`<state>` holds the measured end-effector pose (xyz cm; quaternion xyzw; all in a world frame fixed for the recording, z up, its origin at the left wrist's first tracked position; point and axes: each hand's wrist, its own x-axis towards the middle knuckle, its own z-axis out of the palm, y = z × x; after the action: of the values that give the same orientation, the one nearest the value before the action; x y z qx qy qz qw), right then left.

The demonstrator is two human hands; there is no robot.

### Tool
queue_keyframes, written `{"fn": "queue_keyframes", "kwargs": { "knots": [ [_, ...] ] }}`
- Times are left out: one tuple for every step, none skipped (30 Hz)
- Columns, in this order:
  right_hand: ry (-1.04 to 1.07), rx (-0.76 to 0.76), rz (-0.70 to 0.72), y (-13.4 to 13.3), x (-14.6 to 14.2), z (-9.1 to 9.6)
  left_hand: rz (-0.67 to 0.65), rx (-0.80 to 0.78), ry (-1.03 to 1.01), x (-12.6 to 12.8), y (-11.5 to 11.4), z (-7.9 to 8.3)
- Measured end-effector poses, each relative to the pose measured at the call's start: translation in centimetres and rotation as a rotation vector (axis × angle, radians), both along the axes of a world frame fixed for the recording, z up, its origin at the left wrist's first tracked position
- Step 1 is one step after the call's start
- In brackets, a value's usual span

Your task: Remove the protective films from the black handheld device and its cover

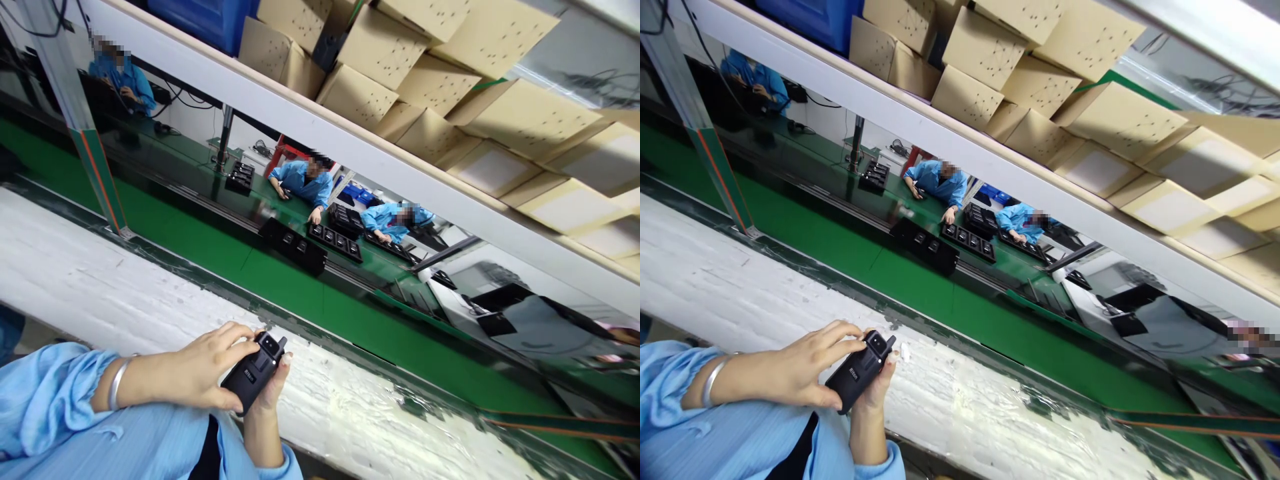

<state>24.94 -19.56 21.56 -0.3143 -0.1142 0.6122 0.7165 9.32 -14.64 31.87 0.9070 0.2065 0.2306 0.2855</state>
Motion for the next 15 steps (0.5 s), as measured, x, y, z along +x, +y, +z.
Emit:
{"fn": "queue_keyframes", "kwargs": {
  "knots": [
    [0.0, -0.032, 0.001, -0.3, -0.2, -0.3, 0.005, 0.006, 0.003, 0.2, 0.0, 0.2],
    [0.005, -0.061, 0.012, -0.6, -0.3, -0.6, 0.008, 0.011, 0.011, 0.4, -0.1, 0.3],
    [0.012, -0.084, 0.028, -0.9, -0.5, -0.9, 0.009, 0.015, 0.019, 0.6, -0.1, 0.4],
    [0.02, -0.099, 0.043, -1.1, -0.6, -1.1, 0.011, 0.018, 0.024, 0.7, -0.2, 0.4],
    [0.027, -0.108, 0.051, -1.4, -0.7, -1.3, 0.012, 0.019, 0.023, 0.7, -0.2, 0.3],
    [0.035, -0.114, 0.054, -1.6, -0.9, -1.4, 0.012, 0.016, 0.019, 0.7, -0.3, 0.2],
    [0.046, -0.117, 0.056, -1.7, -1.0, -1.4, 0.009, 0.008, 0.012, 0.6, -0.4, 0.0],
    [0.06, -0.123, 0.059, -1.8, -1.2, -1.4, 0.004, -0.003, 0.004, 0.5, -0.5, -0.2],
    [0.076, -0.132, 0.061, -2.0, -1.3, -1.3, -0.001, -0.015, -0.006, 0.4, -0.5, -0.5],
    [0.092, -0.142, 0.065, -2.1, -1.5, -1.2, -0.006, -0.027, -0.014, 0.3, -0.6, -0.7],
    [0.104, -0.151, 0.069, -2.2, -1.7, -1.1, -0.008, -0.037, -0.018, 0.2, -0.7, -0.9],
    [0.11, -0.157, 0.073, -2.3, -1.9, -1.0, -0.007, -0.045, -0.015, 0.0, -0.7, -1.1],
    [0.111, -0.161, 0.08, -2.5, -2.0, -1.0, -0.007, -0.049, -0.008, -0.1, -0.8, -1.3],
    [0.105, -0.162, 0.091, -2.6, -2.2, -1.0, -0.004, -0.052, 0.001, -0.1, -0.8, -1.4],
    [0.082, -0.156, 0.107, -2.8, -2.4, -1.0, 0.001, -0.054, 0.011, -0.2, -0.9, -1.5]
  ]
}}
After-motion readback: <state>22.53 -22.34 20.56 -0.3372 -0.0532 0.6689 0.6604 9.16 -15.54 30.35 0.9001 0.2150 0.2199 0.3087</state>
